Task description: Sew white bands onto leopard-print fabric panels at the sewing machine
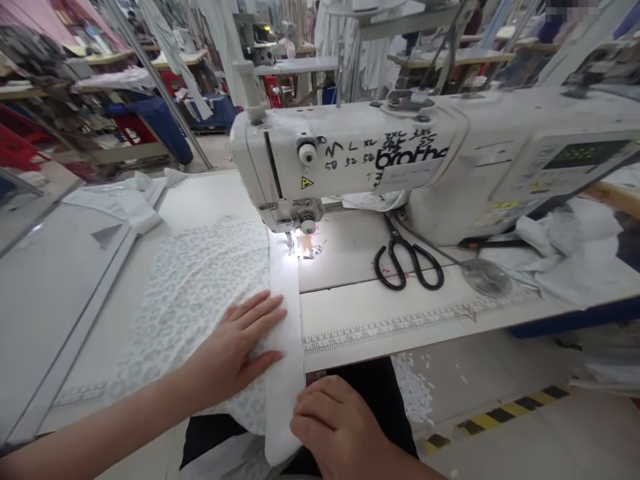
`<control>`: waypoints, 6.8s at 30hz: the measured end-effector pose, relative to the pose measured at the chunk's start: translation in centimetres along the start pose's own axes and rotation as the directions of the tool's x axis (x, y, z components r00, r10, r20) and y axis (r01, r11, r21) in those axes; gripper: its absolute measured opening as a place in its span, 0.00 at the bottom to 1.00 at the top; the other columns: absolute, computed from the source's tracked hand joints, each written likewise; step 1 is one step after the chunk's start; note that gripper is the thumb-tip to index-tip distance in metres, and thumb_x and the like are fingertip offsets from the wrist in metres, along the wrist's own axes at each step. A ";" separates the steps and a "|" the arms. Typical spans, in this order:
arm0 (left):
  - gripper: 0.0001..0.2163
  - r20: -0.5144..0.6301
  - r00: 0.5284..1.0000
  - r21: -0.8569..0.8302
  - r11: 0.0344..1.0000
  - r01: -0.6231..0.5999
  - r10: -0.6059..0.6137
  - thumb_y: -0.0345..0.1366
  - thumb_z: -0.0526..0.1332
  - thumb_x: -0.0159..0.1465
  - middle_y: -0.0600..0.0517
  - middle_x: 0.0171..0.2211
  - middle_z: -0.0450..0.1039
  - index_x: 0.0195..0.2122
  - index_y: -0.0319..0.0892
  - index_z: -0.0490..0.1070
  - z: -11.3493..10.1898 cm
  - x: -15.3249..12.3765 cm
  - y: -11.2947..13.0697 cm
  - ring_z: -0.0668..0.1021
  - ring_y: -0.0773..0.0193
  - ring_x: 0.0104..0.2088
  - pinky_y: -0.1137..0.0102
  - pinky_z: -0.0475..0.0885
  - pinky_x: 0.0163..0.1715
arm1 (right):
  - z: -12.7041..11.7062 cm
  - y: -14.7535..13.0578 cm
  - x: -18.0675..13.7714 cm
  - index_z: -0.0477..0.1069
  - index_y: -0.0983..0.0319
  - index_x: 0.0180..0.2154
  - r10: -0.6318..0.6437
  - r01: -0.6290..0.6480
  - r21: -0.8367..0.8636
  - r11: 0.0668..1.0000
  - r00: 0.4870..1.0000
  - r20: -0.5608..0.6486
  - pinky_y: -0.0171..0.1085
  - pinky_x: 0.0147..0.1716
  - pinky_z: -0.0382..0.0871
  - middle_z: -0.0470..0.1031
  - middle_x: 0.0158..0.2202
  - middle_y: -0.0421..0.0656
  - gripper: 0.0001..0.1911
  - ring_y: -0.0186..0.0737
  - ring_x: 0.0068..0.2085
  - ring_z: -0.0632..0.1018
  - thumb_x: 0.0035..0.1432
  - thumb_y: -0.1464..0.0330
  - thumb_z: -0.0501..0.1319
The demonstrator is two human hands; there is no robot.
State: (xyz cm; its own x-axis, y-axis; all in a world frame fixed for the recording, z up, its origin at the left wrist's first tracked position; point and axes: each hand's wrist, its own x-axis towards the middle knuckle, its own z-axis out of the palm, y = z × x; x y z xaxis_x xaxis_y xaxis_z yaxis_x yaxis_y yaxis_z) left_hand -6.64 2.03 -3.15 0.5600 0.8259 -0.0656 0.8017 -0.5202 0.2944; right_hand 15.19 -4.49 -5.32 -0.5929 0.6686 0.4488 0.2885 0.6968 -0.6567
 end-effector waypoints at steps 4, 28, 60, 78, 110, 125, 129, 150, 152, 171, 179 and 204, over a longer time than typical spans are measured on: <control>0.23 -0.005 1.000 0.023 1.000 0.004 -0.004 0.47 0.50 0.64 0.50 0.62 0.52 0.59 0.46 0.55 -0.6 1.6 -1.1 0.52 0.48 0.62 0.45 0.56 0.55 | -0.4 1.2 2.0 0.68 0.63 0.33 0.031 -0.031 0.004 1.000 1.000 0.004 0.38 0.36 0.68 0.72 0.31 0.44 0.11 0.39 0.35 0.71 0.59 0.80 0.50; 0.16 -0.159 0.980 0.172 0.981 -0.088 0.116 0.42 0.50 0.65 0.43 0.48 0.67 0.49 0.36 0.63 -4.7 10.7 -7.4 0.64 0.53 0.54 0.56 0.59 0.53 | -2.8 6.8 9.6 0.70 0.65 0.39 0.065 -0.078 -0.182 0.980 0.995 -0.073 0.43 0.43 0.69 0.72 0.41 0.50 0.13 0.43 0.43 0.72 0.57 0.80 0.49; 0.08 -0.222 0.858 0.015 0.881 -0.472 0.464 0.27 0.51 0.64 0.50 0.32 0.70 0.42 0.38 0.67 2.3 -2.4 4.5 0.70 0.64 0.33 0.67 0.66 0.33 | 3.2 0.2 -1.6 0.69 0.61 0.27 0.676 -0.436 0.796 0.421 0.736 0.046 0.34 0.29 0.68 0.71 0.24 0.38 0.07 0.34 0.27 0.72 0.54 0.65 0.61; 0.09 -0.298 0.855 0.202 0.903 -0.379 0.425 0.28 0.54 0.62 0.48 0.36 0.72 0.42 0.39 0.68 4.0 -3.2 5.0 0.71 0.59 0.38 0.60 0.63 0.39 | 4.2 0.8 -1.8 0.72 0.64 0.24 0.732 -0.366 0.931 -0.015 0.630 0.259 0.30 0.24 0.60 0.69 0.20 0.36 0.04 0.29 0.23 0.67 0.46 0.69 0.65; 0.14 -0.138 0.988 -0.006 0.997 -0.073 0.072 0.41 0.54 0.63 0.47 0.57 0.61 0.49 0.42 0.62 -1.0 3.2 -2.4 0.61 0.55 0.58 0.53 0.60 0.55 | -2.5 4.5 5.6 0.69 0.64 0.28 -0.189 0.206 -0.293 0.934 0.978 0.083 0.37 0.32 0.70 0.75 0.31 0.45 0.13 0.38 0.34 0.74 0.57 0.81 0.49; 0.13 -0.147 0.981 0.069 0.991 -0.119 0.128 0.39 0.52 0.64 0.46 0.51 0.64 0.47 0.41 0.62 -3.7 10.1 -7.9 0.65 0.55 0.53 0.58 0.64 0.52 | -3.2 10.5 12.0 0.66 0.64 0.21 -0.256 0.245 -0.499 0.831 0.966 0.049 0.33 0.23 0.58 0.70 0.22 0.41 0.15 0.34 0.24 0.66 0.56 0.80 0.49; 0.09 -0.190 0.972 0.069 0.989 -0.129 0.140 0.39 0.55 0.62 0.46 0.41 0.68 0.41 0.40 0.65 -4.1 11.4 -8.9 0.70 0.56 0.45 0.60 0.68 0.46 | -3.3 11.9 13.4 0.67 0.64 0.23 -0.316 0.293 -0.548 0.784 0.947 0.054 0.33 0.25 0.59 0.70 0.24 0.41 0.15 0.34 0.26 0.66 0.58 0.79 0.49; 0.18 -0.103 0.936 -0.060 0.937 -0.343 0.336 0.35 0.50 0.66 0.49 0.56 0.63 0.57 0.44 0.60 -2.1 7.3 -6.6 0.64 0.56 0.57 0.57 0.62 0.55 | -3.9 12.1 12.6 0.71 0.66 0.35 -0.274 0.325 -0.509 0.797 0.946 0.175 0.39 0.38 0.67 0.73 0.33 0.46 0.11 0.41 0.38 0.71 0.63 0.74 0.50; 0.18 -0.101 0.935 -0.050 0.937 -0.345 0.339 0.35 0.51 0.65 0.49 0.57 0.62 0.57 0.44 0.60 -2.3 7.6 -6.8 0.64 0.55 0.57 0.56 0.62 0.56 | -4.1 12.0 13.0 0.71 0.66 0.35 -0.239 0.305 -0.546 0.780 0.952 0.191 0.40 0.37 0.67 0.73 0.33 0.46 0.12 0.42 0.38 0.71 0.63 0.72 0.50; 0.16 -0.177 0.917 0.012 0.932 -0.361 0.358 0.37 0.52 0.64 0.45 0.50 0.69 0.52 0.40 0.64 -3.6 10.4 -8.5 0.70 0.57 0.51 0.59 0.66 0.51 | -4.1 12.4 13.0 0.68 0.67 0.41 -0.114 0.189 -0.589 0.786 0.980 0.163 0.43 0.36 0.65 0.71 0.36 0.50 0.14 0.46 0.38 0.70 0.64 0.67 0.48; 0.16 -0.169 0.930 -0.035 0.941 -0.337 0.327 0.38 0.52 0.64 0.46 0.51 0.67 0.52 0.43 0.65 -3.6 10.0 -8.4 0.69 0.56 0.51 0.58 0.65 0.51 | -4.3 12.2 12.8 0.69 0.66 0.37 -0.163 0.207 -0.567 0.797 0.978 0.129 0.42 0.35 0.65 0.71 0.33 0.48 0.12 0.45 0.38 0.70 0.63 0.70 0.48; 0.06 -0.212 0.973 -0.285 0.947 -0.145 0.085 0.27 0.54 0.60 0.44 0.38 0.71 0.31 0.36 0.70 -2.0 10.3 -8.1 0.69 0.56 0.45 0.63 0.64 0.47 | -3.5 11.9 12.0 0.69 0.62 0.41 -0.164 0.181 -0.531 0.828 0.983 0.079 0.46 0.41 0.69 0.72 0.38 0.47 0.08 0.45 0.40 0.73 0.60 0.72 0.54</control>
State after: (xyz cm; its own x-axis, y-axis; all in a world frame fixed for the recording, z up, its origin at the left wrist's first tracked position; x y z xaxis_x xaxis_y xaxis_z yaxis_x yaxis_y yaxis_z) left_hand -7.77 15.21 -4.29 0.5694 0.8056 0.1636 0.6185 -0.5509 0.5603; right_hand 14.15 12.71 -5.67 -0.6894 0.5227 0.5015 0.5310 0.8356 -0.1409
